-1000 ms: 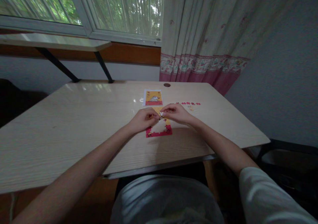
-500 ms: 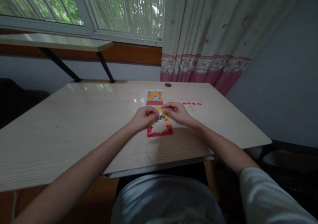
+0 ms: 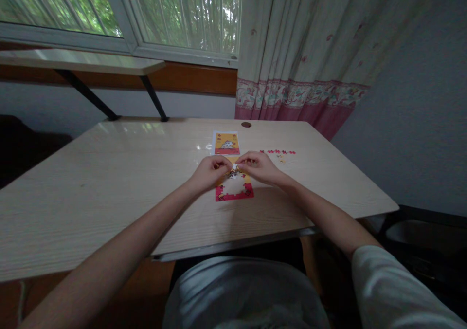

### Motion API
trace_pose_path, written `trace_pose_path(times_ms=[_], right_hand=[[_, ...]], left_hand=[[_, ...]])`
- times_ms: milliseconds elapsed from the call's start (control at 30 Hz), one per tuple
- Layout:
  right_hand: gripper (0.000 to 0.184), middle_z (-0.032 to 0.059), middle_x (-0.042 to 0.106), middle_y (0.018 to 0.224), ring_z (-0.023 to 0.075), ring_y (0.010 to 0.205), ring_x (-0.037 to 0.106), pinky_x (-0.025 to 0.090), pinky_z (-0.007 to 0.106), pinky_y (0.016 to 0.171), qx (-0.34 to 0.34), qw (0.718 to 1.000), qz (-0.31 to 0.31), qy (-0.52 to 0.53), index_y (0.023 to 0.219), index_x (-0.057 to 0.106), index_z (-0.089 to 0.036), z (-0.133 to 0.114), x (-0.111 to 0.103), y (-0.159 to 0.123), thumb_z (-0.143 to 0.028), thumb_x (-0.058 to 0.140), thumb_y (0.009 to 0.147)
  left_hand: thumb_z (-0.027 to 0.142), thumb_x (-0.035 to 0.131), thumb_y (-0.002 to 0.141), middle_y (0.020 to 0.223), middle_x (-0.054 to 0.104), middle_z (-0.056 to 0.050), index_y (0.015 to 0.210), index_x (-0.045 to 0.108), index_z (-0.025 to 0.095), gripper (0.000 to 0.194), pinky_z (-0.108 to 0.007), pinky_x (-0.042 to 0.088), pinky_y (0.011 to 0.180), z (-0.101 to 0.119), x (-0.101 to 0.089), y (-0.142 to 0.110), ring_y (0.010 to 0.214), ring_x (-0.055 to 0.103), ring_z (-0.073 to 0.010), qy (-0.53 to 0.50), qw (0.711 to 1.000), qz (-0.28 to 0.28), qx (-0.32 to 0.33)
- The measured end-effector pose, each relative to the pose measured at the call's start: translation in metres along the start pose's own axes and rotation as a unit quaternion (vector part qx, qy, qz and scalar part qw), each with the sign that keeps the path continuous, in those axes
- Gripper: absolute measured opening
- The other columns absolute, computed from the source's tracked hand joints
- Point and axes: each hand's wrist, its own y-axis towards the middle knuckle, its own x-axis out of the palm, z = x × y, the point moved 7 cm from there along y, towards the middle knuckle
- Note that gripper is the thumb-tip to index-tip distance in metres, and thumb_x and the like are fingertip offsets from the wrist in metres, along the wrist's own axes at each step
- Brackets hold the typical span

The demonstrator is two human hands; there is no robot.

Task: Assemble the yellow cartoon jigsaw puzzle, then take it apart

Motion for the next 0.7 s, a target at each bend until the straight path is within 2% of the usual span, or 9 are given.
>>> trace_pose_path(times_ms=[200,367,533,700], right_hand=[[0.018,0.0019,0.065,0.077,0.0103,0.065,0.052,0.039,0.023,0.062,-0.001,1.0,0.019,-0.021,0.085,0.067,-0.017,0.001,-0.001,0.0,-0.033,0.061,0.08],[0.023,0.0029,0.065,0.081,0.0119,0.069,0.055,0.04,0.025,0.065,-0.032,0.994,0.054,-0.088,0.085,0.065,-0.018,-0.004,-0.005,-0.002,-0.039,0.066,0.076],[0.028,0.0024,0.065,0.079,0.0136,0.071,0.055,0.037,0.028,0.072,-0.063,0.982,0.056,-0.167,0.084,0.063,-0.019,-0.011,-0.001,-0.002,-0.043,0.069,0.073],[0.026,0.0051,0.066,0.083,0.0161,0.075,0.056,0.035,0.03,0.075,-0.051,0.977,0.056,-0.198,0.089,0.063,-0.018,-0.013,0.003,-0.003,-0.043,0.063,0.079]], left_hand=[[0.026,0.061,0.069,0.065,0.064,-0.002,0.066,0.067,0.015,0.013,-0.027,0.042,0.062,-0.001,-0.001,0.0,0.061,0.054,-0.0131,-0.002,1.0,0.006,-0.008],[0.027,0.062,0.067,0.065,0.063,-0.002,0.065,0.067,0.015,0.012,-0.027,0.042,0.062,-0.004,-0.005,0.001,0.062,0.054,-0.013,-0.031,0.998,0.04,-0.024],[0.026,0.063,0.065,0.065,0.063,-0.001,0.064,0.066,0.016,0.01,-0.027,0.043,0.062,-0.005,-0.007,0.001,0.062,0.054,-0.013,-0.063,0.995,0.059,-0.045],[0.025,0.063,0.064,0.063,0.062,-0.001,0.062,0.064,0.016,0.01,-0.027,0.043,0.064,-0.003,-0.007,0.001,0.063,0.054,-0.013,-0.063,0.995,0.058,-0.045]])
